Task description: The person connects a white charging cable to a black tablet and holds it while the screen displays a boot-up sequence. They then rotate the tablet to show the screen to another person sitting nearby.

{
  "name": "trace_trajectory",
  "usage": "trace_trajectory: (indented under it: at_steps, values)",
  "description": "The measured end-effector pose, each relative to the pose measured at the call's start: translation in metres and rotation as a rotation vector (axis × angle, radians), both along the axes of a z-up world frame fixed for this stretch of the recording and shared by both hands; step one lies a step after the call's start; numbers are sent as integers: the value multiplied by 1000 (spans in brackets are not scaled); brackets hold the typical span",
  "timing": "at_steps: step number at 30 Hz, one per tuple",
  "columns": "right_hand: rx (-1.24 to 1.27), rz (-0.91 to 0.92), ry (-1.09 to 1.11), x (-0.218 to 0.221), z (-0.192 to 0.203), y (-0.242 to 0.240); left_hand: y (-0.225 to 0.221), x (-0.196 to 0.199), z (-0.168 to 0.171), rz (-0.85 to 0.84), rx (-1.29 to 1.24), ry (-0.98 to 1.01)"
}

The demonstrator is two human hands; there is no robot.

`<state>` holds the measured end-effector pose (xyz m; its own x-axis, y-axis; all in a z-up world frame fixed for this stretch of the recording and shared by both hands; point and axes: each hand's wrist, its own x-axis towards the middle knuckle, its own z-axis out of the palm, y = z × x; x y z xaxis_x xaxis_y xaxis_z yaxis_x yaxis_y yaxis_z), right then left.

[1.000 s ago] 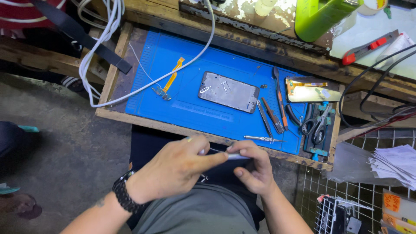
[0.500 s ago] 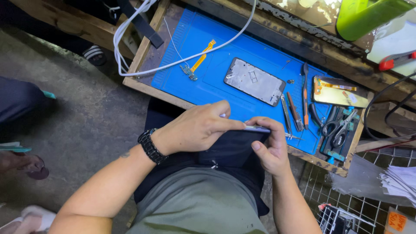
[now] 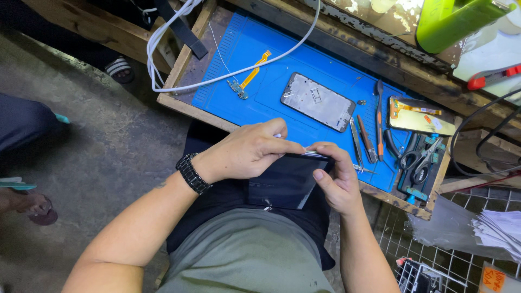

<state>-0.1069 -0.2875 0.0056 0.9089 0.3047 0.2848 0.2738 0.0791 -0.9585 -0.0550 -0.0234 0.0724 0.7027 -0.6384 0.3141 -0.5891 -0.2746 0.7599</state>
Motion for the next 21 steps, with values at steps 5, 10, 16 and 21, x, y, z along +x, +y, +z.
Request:
trace_trajectory:
  at_steps: [5, 10, 16, 21]
  values:
    - [5, 28, -31, 4, 2, 0, 0, 3, 2, -9, 8, 15]
    - [43, 41, 12, 4, 1, -2, -1, 4, 2, -12, 18, 25]
    - [59, 67, 10, 5, 1, -3, -1, 3, 1, -8, 7, 41]
    - [28, 36, 3, 5, 0, -2, 0, 5, 0, 0, 14, 68]
